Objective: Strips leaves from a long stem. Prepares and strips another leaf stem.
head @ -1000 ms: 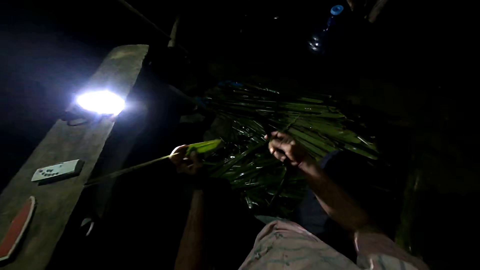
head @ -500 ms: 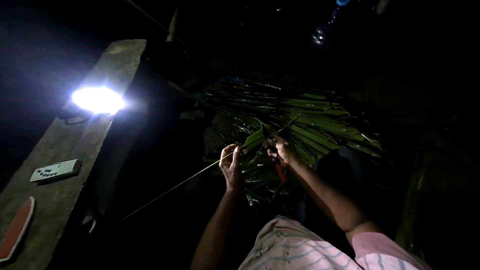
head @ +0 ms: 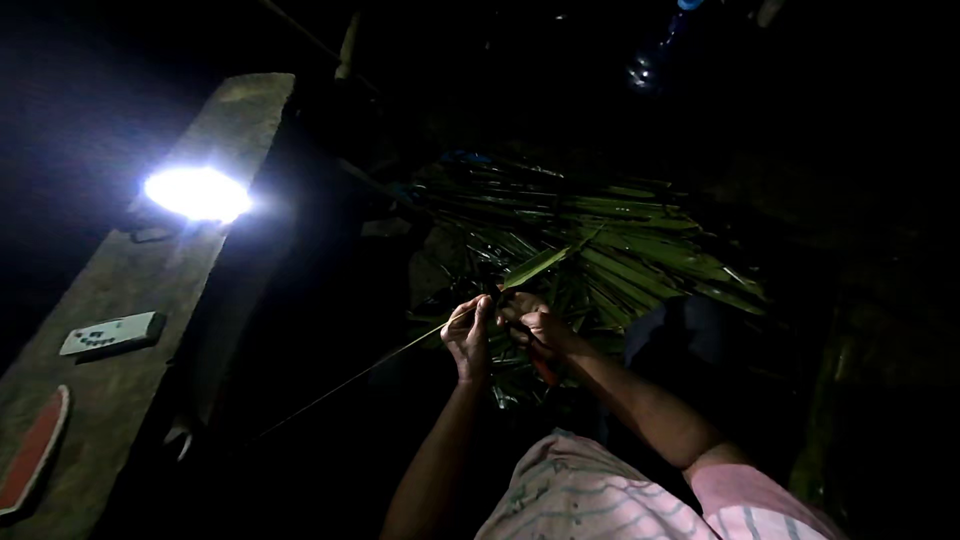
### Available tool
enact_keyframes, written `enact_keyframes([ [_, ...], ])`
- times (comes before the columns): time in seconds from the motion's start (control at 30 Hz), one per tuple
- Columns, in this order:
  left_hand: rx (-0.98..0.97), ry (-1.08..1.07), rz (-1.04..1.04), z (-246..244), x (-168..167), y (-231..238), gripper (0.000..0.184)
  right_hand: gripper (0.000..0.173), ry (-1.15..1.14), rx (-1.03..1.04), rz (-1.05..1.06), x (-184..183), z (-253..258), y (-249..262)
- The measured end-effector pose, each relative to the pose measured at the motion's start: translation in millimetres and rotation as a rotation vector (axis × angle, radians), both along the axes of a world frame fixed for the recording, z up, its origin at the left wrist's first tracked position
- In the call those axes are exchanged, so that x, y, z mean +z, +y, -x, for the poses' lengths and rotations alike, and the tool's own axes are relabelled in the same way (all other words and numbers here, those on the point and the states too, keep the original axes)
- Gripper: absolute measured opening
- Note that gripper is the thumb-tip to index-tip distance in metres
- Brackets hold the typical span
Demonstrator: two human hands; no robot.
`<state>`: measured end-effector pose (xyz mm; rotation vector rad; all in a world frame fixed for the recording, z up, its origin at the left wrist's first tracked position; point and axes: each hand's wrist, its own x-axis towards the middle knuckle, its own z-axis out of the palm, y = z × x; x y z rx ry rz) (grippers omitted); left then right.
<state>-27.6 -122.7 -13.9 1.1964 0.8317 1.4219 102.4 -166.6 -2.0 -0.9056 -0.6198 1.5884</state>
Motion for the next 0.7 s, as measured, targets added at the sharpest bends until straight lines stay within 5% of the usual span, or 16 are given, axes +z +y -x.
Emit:
enact_keyframes([
  [0.23,0.03,0.053,-0.049,14.9,0.0,-1.6,0.009,0.018,0.033,-0.116,0.123,-2.1,-2.4,4.6],
  [0.4,0.125,0.168,-0.128,38.5,10.1,2.6,0.008,0.021,0.116,-0.284,0.145,-32.5,-44.0,11.5],
  [0.5,0.212,0.181,-0.108,51.6,22.8,1.0,0.006,0.034,0.061,-0.44,0.342,-54.6,-62.9,15.2],
  [0.6,0.195,0.257,-0.182,56.8,17.3,2.5,0.008,0.032,-0.04,-0.327,0.295,-50.7,-53.7,7.1],
  [0.7,0.167,0.445,-0.482,60.8,-2.7,11.3,0.012,0.033,-0.016,-0.074,0.111,-19.0,-32.3,-4.3],
])
